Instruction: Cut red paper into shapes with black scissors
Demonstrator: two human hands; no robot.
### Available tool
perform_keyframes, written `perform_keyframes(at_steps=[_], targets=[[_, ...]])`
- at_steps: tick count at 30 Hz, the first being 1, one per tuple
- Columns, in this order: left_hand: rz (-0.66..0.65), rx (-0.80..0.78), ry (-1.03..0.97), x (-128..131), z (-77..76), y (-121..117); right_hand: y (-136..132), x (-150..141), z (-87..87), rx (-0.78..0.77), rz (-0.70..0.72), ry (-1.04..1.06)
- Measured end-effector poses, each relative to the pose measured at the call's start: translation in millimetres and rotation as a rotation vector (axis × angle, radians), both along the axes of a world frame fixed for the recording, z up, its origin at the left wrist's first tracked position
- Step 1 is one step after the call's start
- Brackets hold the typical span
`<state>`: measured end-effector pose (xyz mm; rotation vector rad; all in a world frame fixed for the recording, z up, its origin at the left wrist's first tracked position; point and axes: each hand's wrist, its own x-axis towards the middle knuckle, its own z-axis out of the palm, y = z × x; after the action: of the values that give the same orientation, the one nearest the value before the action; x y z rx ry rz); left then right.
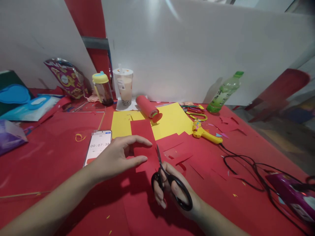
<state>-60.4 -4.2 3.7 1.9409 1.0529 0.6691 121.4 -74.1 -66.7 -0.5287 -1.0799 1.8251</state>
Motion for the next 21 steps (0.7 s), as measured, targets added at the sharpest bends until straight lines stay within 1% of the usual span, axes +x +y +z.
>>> perform_keyframes(at_steps=[5,12,21], targets=[[0.004,0.032,0.056,2.2,4.1,-3.8,0.0,0.0,1.0,-0.004,-0.008,-0.028],[-0.004,0.061,0.066,1.0,0.2,-4.9,-0.4,-0.7,1.0,0.012,-0.029,-0.048],[-0.009,0.08,0.08,2.4,1.6,-6.4,0.1,-1.2,0.1,0.035,-0.024,-0.023]])
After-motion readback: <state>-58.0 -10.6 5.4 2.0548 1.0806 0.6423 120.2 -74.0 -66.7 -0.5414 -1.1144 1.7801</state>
